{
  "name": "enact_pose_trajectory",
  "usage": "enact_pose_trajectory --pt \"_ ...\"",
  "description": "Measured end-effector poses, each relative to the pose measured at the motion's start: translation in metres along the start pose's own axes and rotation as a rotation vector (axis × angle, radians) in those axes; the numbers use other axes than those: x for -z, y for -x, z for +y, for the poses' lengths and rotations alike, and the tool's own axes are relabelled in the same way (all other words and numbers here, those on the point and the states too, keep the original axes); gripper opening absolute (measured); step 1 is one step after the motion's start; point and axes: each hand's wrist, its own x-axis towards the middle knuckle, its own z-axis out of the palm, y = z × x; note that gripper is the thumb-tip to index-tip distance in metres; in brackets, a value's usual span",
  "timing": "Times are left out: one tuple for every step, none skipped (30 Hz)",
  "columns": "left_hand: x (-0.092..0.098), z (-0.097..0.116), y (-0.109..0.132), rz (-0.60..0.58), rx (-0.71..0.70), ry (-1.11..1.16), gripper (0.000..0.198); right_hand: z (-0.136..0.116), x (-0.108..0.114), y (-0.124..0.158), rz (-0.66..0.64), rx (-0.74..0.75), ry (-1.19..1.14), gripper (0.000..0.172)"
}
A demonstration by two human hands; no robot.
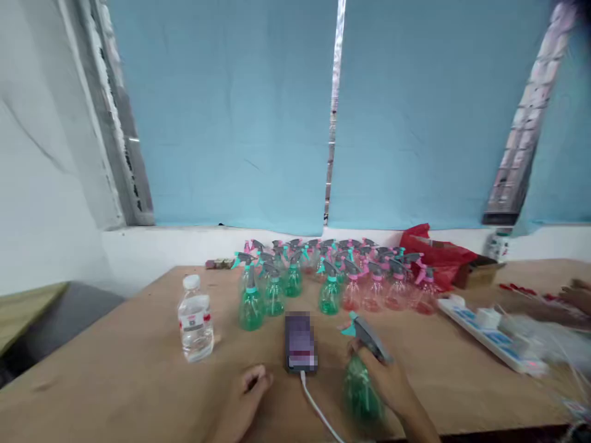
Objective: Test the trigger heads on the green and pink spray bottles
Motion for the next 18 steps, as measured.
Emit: enact_pose_trajectory --pt "0.000 0.002 0.000 -0.009 0.002 0.002 0.044 0.000 0.000 0.000 -0.001 -0.007 0.000 0.028" --pt "0.000 0.004 0.000 -0.016 0.004 0.002 0.045 0.000 -0.001 0.000 -0.002 -0.011 0.000 0.029" --pt "0.001 0.006 0.000 -0.022 0.007 0.001 0.045 0.000 -0.002 0.000 -0.003 -0.011 0.000 0.029" --pt "0.001 0.007 0.000 -0.026 0.011 -0.003 0.045 -0.001 -0.002 0.000 -0.006 -0.007 0.000 0.028" --pt "0.001 0.008 0.000 -0.028 0.017 -0.009 0.046 -0.002 -0.003 0.000 -0.009 0.005 -0.003 0.028" --pt "0.001 0.008 0.000 -0.026 0.024 -0.016 0.046 -0.004 -0.004 0.000 -0.014 0.019 -0.004 0.027" --pt "0.002 0.009 0.000 -0.026 0.027 -0.023 0.046 -0.006 -0.004 0.000 -0.018 0.029 -0.004 0.026" --pt "0.002 0.009 0.001 -0.025 0.029 -0.028 0.046 -0.008 -0.005 0.000 -0.019 0.035 -0.003 0.026" --pt "0.002 0.009 0.001 -0.023 0.031 -0.033 0.045 -0.009 -0.005 0.000 -0.022 0.036 0.001 0.026" --pt "0.002 0.009 0.002 -0.021 0.033 -0.037 0.044 -0.011 -0.006 0.000 -0.020 0.036 0.005 0.027" --pt "0.002 0.010 0.002 -0.021 0.036 -0.040 0.044 -0.012 -0.006 0.001 -0.018 0.033 0.010 0.027" --pt "0.001 0.011 0.002 -0.022 0.040 -0.042 0.043 -0.013 -0.006 0.001 -0.018 0.030 0.015 0.026" --pt "0.001 0.012 0.003 -0.024 0.042 -0.043 0.043 -0.014 -0.006 0.001 -0.015 0.026 0.019 0.026" --pt "0.001 0.014 0.003 -0.027 0.045 -0.042 0.043 -0.014 -0.006 0.001 -0.013 0.024 0.022 0.026" --pt "0.001 0.015 0.003 -0.030 0.047 -0.040 0.042 -0.013 -0.006 0.001 -0.008 0.022 0.024 0.025" --pt "0.001 0.017 0.003 -0.032 0.048 -0.039 0.042 -0.012 -0.006 0.001 0.003 0.018 0.025 0.024" --pt "0.002 0.017 0.003 -0.032 0.049 -0.039 0.042 -0.011 -0.006 0.001 0.015 0.015 0.026 0.024" --pt "0.002 0.018 0.004 -0.030 0.051 -0.041 0.042 -0.010 -0.007 0.001 0.026 0.011 0.028 0.024"
